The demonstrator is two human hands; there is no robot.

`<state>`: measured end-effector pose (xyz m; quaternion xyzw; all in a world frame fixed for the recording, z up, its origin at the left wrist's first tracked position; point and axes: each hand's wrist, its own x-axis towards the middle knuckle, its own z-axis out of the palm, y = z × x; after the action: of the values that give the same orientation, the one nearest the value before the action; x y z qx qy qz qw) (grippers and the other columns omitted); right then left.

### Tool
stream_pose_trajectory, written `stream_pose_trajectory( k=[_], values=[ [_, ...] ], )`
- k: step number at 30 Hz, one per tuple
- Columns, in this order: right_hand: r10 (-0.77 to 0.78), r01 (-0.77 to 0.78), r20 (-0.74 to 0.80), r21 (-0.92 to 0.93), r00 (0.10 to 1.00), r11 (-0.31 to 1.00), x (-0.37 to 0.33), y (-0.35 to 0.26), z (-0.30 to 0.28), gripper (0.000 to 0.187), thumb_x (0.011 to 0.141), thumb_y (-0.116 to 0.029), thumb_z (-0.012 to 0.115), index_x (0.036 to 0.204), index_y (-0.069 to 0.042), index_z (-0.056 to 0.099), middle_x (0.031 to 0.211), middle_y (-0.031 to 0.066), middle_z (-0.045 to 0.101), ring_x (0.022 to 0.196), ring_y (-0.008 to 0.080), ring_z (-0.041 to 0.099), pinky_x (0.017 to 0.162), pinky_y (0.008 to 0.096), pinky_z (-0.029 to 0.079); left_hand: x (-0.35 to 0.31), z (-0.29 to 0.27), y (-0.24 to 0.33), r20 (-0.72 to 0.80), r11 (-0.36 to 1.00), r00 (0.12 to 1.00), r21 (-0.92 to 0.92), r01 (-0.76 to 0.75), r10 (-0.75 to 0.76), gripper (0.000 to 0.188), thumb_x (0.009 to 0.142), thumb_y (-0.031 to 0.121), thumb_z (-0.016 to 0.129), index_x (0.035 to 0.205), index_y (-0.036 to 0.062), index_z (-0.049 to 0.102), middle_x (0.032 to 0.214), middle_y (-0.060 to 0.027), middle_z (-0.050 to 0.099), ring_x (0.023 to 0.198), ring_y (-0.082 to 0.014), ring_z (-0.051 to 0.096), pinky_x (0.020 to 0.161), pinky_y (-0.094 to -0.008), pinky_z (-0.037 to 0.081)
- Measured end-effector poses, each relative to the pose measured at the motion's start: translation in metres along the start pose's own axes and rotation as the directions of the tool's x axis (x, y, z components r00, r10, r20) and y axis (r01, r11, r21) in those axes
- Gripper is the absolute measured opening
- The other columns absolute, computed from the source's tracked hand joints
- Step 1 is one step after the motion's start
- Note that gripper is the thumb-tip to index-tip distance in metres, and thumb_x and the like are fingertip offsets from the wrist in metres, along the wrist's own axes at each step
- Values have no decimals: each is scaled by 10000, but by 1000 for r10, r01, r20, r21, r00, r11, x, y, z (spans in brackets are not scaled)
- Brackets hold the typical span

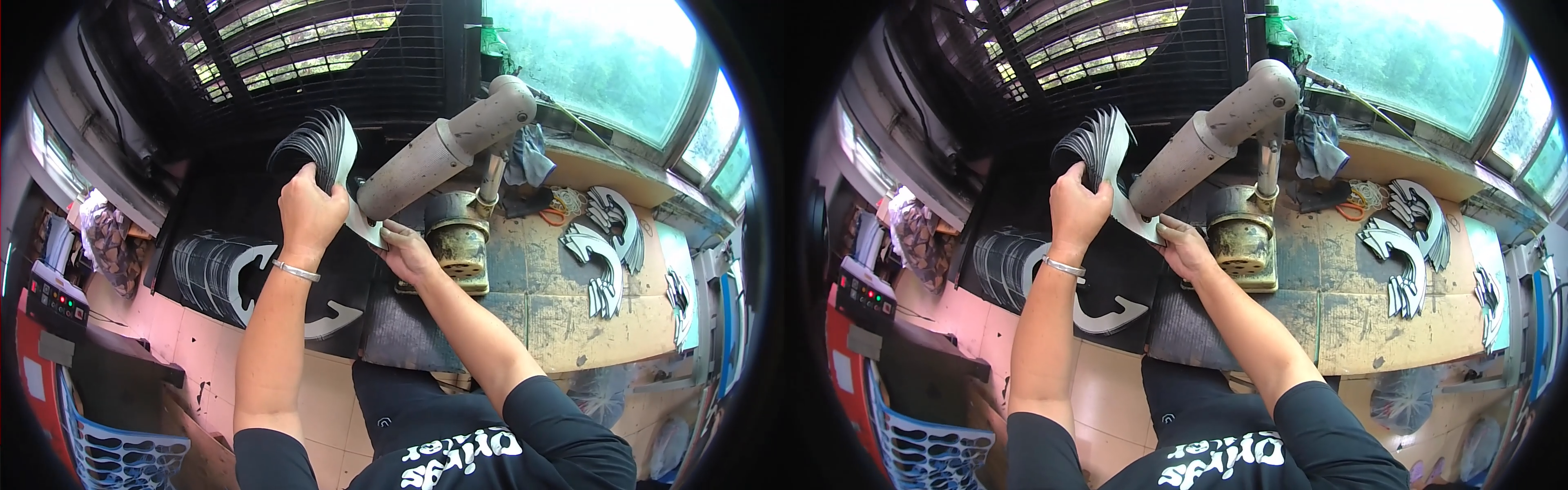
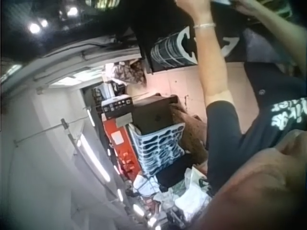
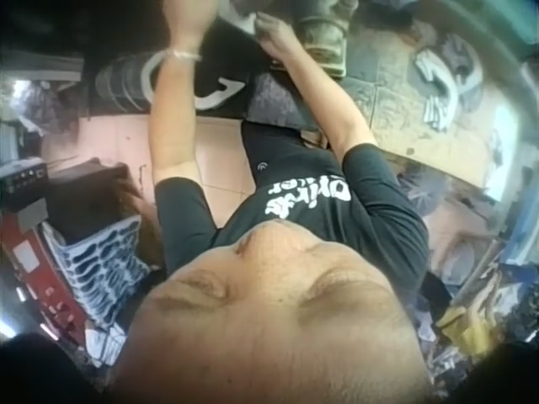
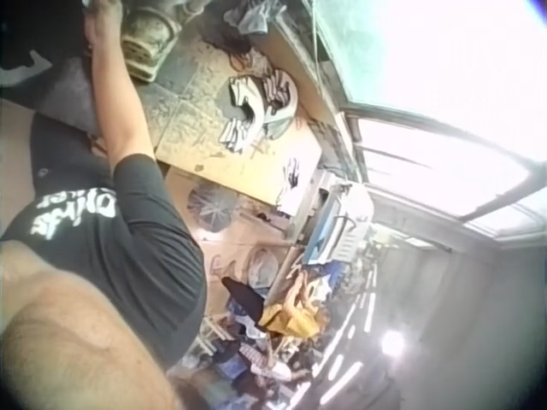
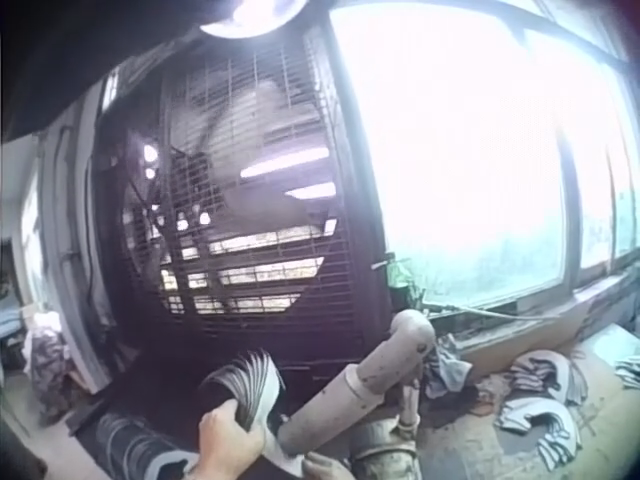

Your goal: The worker sorts through a stack of cut material and uses a heated industrial press to flatten shoe components.

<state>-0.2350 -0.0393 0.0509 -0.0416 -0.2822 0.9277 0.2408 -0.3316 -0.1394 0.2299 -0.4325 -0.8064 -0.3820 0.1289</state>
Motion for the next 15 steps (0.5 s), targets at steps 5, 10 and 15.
stream_pose_trajectory(
  k=[5, 10, 15],
  values=[
    [-4, 4, -46, 1, 999, 1000, -9, 3, 1, 342, 955, -60, 476, 1285, 25, 512, 1179, 103, 615, 1042, 158, 595, 925, 311, 453, -6, 4, 0, -28, 998, 998, -28, -56, 55, 357, 698, 83, 598, 974, -144, 607, 766, -308, 626, 781, -435, 638, 748, -444, 517],
    [-22, 22, -33, 8, 999, 1000, -17, 5, -1, 340, 955, -71, 479, 1280, 24, 516, 1175, 99, 617, 1047, 156, 591, 926, 310, 448, -14, 8, -1, -55, 994, 996, -77, -74, 70, 331, 700, 89, 611, 943, -135, 608, 758, -302, 624, 773, -433, 637, 727, -439, 518],
    [-28, 29, -35, 17, 999, 999, -22, 7, -2, 343, 949, -77, 492, 1277, 21, 519, 1168, 96, 621, 1044, 156, 592, 923, 313, 447, -19, 7, -2, -65, 989, 992, -97, -110, 104, 267, 714, 87, 622, 871, -128, 597, 654, -234, 616, 584, -298, 648, 599, -334, 483]
  ],
)
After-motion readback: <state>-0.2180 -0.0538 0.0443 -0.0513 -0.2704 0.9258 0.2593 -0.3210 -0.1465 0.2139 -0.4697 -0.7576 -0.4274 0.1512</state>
